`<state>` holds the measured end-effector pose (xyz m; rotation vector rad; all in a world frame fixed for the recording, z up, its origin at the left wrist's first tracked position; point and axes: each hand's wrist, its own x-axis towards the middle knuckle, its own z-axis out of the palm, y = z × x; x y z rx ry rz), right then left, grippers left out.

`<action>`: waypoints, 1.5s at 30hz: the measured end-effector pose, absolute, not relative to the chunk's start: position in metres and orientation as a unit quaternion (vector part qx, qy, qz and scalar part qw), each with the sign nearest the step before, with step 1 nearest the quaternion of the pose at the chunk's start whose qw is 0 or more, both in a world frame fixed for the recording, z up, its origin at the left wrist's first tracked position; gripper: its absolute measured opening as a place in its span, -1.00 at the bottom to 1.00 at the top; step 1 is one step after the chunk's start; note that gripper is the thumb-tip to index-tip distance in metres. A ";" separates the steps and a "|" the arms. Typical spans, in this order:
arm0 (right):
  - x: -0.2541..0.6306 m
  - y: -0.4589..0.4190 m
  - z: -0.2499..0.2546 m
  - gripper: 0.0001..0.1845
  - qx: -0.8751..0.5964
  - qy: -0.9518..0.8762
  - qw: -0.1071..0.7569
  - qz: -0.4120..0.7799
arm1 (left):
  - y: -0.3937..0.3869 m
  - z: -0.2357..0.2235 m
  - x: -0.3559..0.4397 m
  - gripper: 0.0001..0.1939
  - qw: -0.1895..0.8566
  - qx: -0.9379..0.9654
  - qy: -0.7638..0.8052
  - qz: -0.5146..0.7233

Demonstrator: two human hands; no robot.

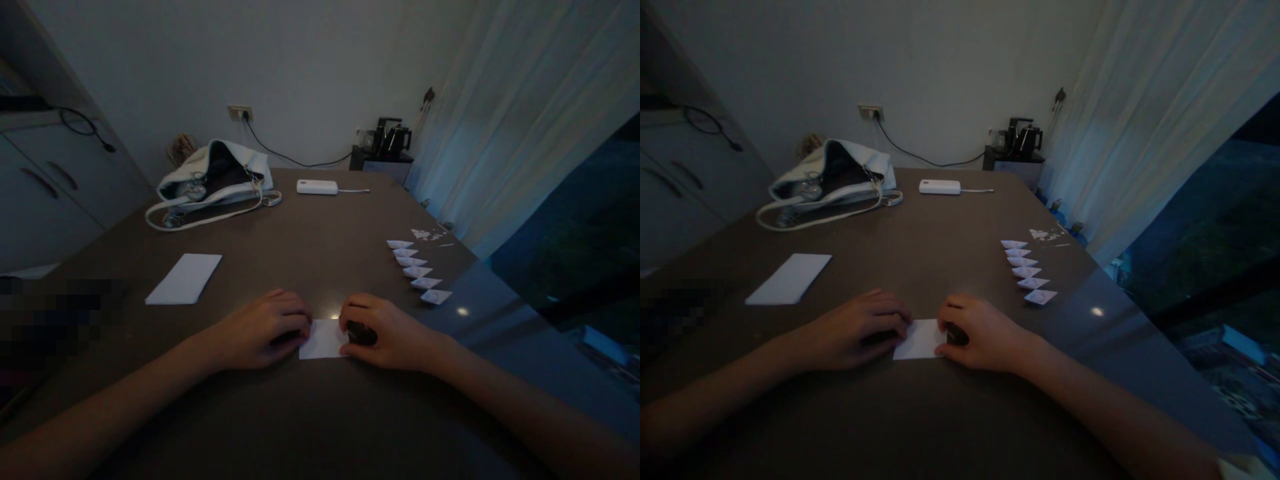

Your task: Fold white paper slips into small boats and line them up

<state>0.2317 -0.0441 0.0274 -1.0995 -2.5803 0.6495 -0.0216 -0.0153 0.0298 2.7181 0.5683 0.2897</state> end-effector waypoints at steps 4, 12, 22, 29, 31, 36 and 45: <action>0.231 -0.045 0.030 -0.61 -0.368 -0.893 0.123 0.227 | -0.016 0.031 -0.021 -0.86 0.155 0.961 0.213 0.083; 0.229 -0.047 0.033 -0.49 -0.359 -0.902 0.094 0.220 | -0.018 0.032 -0.018 -0.66 0.125 0.967 0.216 0.061; 0.226 -0.049 0.036 -0.54 -0.360 -0.914 0.081 0.169 | -0.020 0.037 -0.015 -0.71 0.120 0.966 0.223 0.053; 0.233 -0.048 0.054 -0.68 -0.407 -0.909 0.037 0.081 | -0.021 0.036 -0.016 -0.72 0.111 0.967 0.223 0.057; 0.236 -0.048 0.057 -0.70 -0.413 -0.908 0.022 0.065 | -0.020 0.035 -0.016 -0.72 0.113 0.966 0.223 0.059; 0.235 -0.048 0.059 -0.68 -0.413 -0.908 0.008 0.067 | -0.022 0.033 -0.013 -0.70 0.089 0.966 0.234 0.055; 0.230 -0.050 0.056 -0.68 -0.418 -0.905 0.007 0.077 | -0.022 0.028 0.031 -0.83 0.035 0.922 0.381 0.058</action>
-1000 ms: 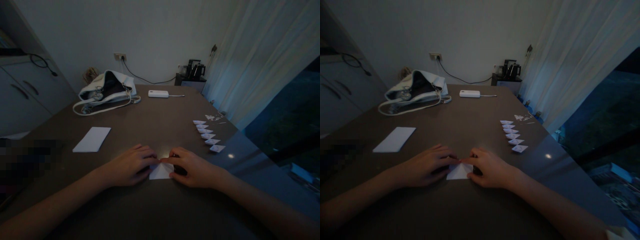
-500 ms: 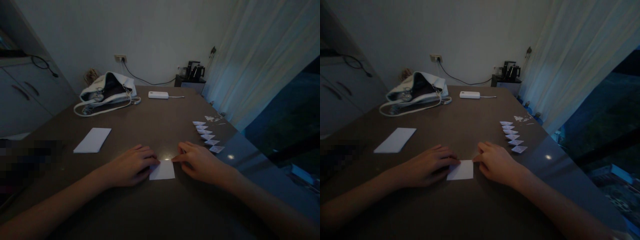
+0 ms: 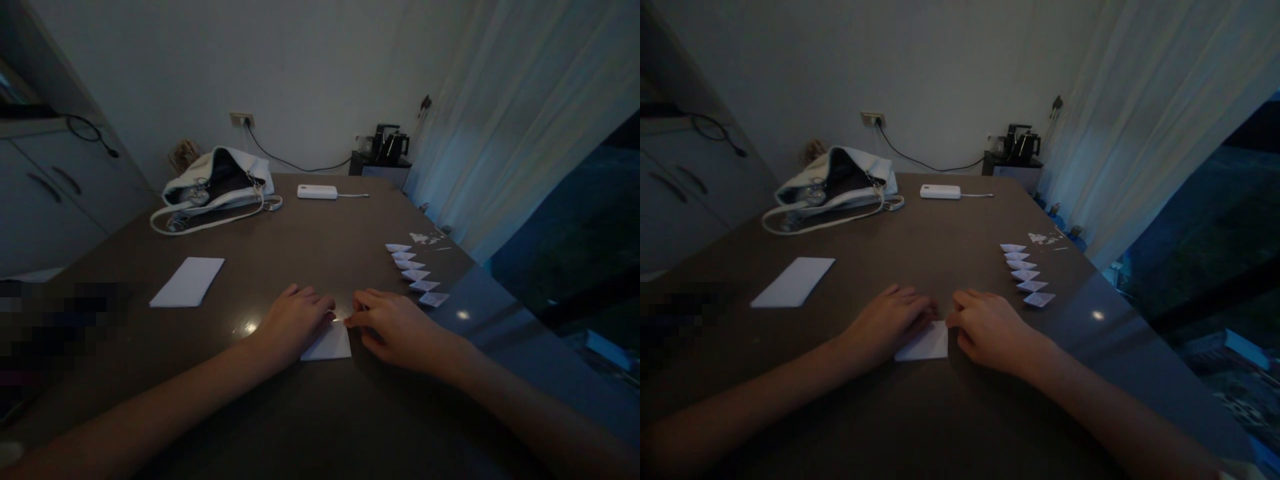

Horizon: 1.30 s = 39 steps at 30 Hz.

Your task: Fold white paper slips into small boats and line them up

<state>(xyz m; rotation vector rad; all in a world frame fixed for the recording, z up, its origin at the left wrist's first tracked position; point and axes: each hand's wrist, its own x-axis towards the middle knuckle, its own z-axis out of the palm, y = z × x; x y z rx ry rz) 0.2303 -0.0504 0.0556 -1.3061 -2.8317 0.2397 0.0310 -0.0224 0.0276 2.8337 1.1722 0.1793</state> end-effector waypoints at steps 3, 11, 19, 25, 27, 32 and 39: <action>0.230 -0.051 0.055 -0.68 -0.419 -0.905 0.005 0.072 | -0.019 0.025 0.042 -0.81 0.044 0.902 0.426 0.060; 0.231 -0.053 0.056 -0.69 -0.423 -0.904 -0.002 0.062 | -0.024 0.018 0.043 -0.81 0.007 0.901 0.426 0.085; 0.232 -0.054 0.056 -0.65 -0.427 -0.901 0.006 0.075 | -0.028 0.021 0.034 -0.85 0.006 0.894 0.441 0.079; 0.232 -0.054 0.056 -0.63 -0.431 -0.899 0.007 0.077 | -0.034 0.023 0.018 -0.85 0.007 0.886 0.458 0.071; 0.232 -0.054 0.056 -0.63 -0.430 -0.900 0.007 0.077 | -0.036 0.023 0.012 -0.84 0.017 0.881 0.468 0.070; 0.232 -0.055 0.056 -0.62 -0.436 -0.897 0.006 0.069 | -0.038 0.024 -0.001 -0.83 0.056 0.865 0.491 0.083; 0.232 -0.054 0.056 -0.63 -0.434 -0.898 0.009 0.078 | -0.036 0.024 -0.006 -0.81 0.100 0.847 0.514 0.094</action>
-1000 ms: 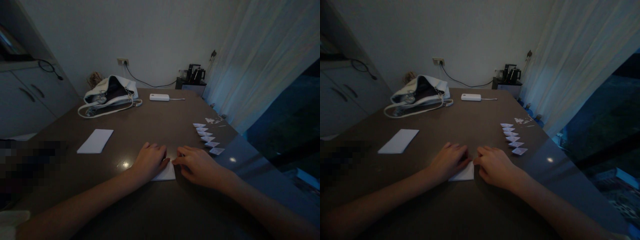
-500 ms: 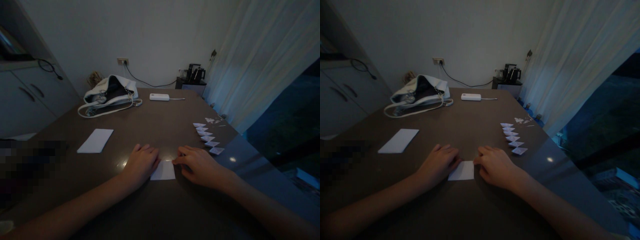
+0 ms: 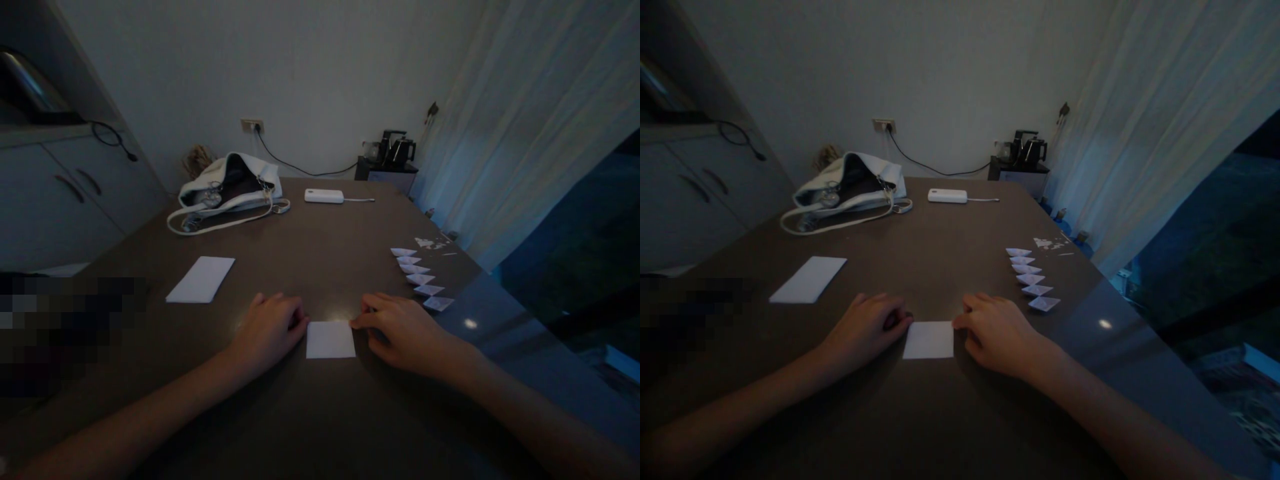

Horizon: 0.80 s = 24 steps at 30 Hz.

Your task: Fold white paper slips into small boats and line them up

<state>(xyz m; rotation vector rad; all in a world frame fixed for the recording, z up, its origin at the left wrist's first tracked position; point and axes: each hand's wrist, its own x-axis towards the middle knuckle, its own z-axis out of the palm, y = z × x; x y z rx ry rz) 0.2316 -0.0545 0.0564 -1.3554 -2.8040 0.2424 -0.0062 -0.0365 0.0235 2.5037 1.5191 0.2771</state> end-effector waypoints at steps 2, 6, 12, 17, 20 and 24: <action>0.232 -0.055 0.056 -0.63 -0.433 -0.898 0.007 0.078 | -0.035 0.023 -0.007 -0.82 0.107 0.845 0.515 0.096; 0.231 -0.055 0.049 -0.68 -0.419 -0.904 0.020 0.086 | -0.031 0.021 -0.010 -0.83 0.159 0.835 0.515 0.105; 0.227 -0.051 0.036 -0.84 -0.414 -0.905 0.057 0.082 | -0.032 0.021 -0.013 -0.78 0.226 0.825 0.497 0.147; 0.227 -0.050 0.035 -0.87 -0.419 -0.903 0.066 0.072 | -0.036 0.019 -0.011 -0.75 0.210 0.840 0.476 0.152; 0.229 -0.050 0.033 -0.87 -0.434 -0.894 0.080 0.080 | -0.035 0.017 -0.011 -0.75 0.215 0.839 0.475 0.159; 0.231 -0.048 0.030 -0.82 -0.464 -0.873 0.114 0.098 | -0.034 0.016 -0.010 -0.77 0.229 0.835 0.467 0.180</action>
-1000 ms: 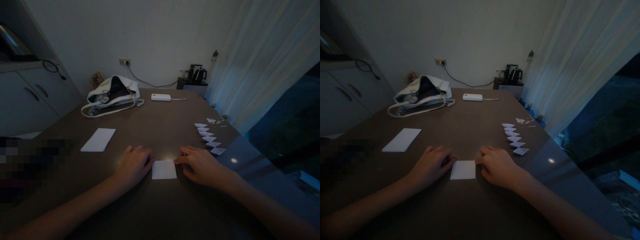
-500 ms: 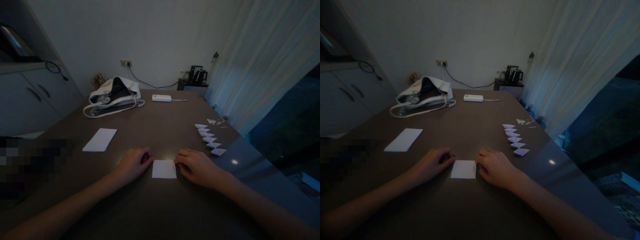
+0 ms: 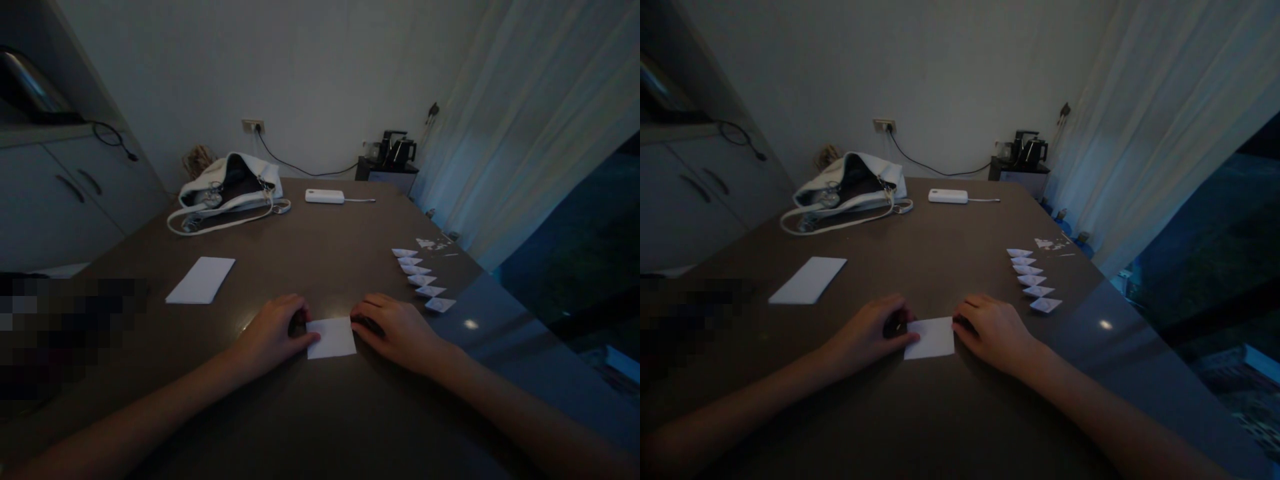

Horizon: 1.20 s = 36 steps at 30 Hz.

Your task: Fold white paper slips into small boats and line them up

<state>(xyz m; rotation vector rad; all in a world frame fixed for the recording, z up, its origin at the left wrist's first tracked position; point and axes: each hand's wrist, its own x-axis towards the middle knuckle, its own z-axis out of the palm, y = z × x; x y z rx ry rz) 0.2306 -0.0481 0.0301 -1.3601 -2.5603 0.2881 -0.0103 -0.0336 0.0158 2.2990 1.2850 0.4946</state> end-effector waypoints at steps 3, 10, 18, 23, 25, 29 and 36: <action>0.231 -0.046 0.029 -0.78 -0.476 -0.858 0.144 0.129 | -0.033 0.016 -0.009 -0.83 0.271 0.827 0.457 0.184; 0.233 -0.037 0.020 -0.86 -0.483 -0.787 0.220 0.315 | -0.037 0.016 -0.007 -0.84 0.366 0.801 0.429 0.199; 0.232 -0.037 0.014 -0.88 -0.487 -0.795 0.217 0.292 | -0.046 0.024 -0.007 -0.75 0.281 0.899 0.295 0.163; 0.227 -0.042 0.015 -0.94 -0.458 -0.828 0.204 0.249 | -0.044 0.025 -0.006 -0.93 0.248 0.919 0.276 0.137; 0.226 -0.043 0.014 -0.95 -0.456 -0.833 0.199 0.242 | -0.045 0.028 -0.006 -0.92 0.236 0.928 0.265 0.117; 0.226 -0.044 0.013 -0.98 -0.447 -0.838 0.194 0.243 | -0.047 0.031 -0.005 -0.72 0.219 0.944 0.231 0.093; 0.226 -0.045 0.010 -0.91 -0.384 -0.879 0.189 0.210 | -0.052 0.024 -0.001 -0.74 0.148 0.961 0.214 0.094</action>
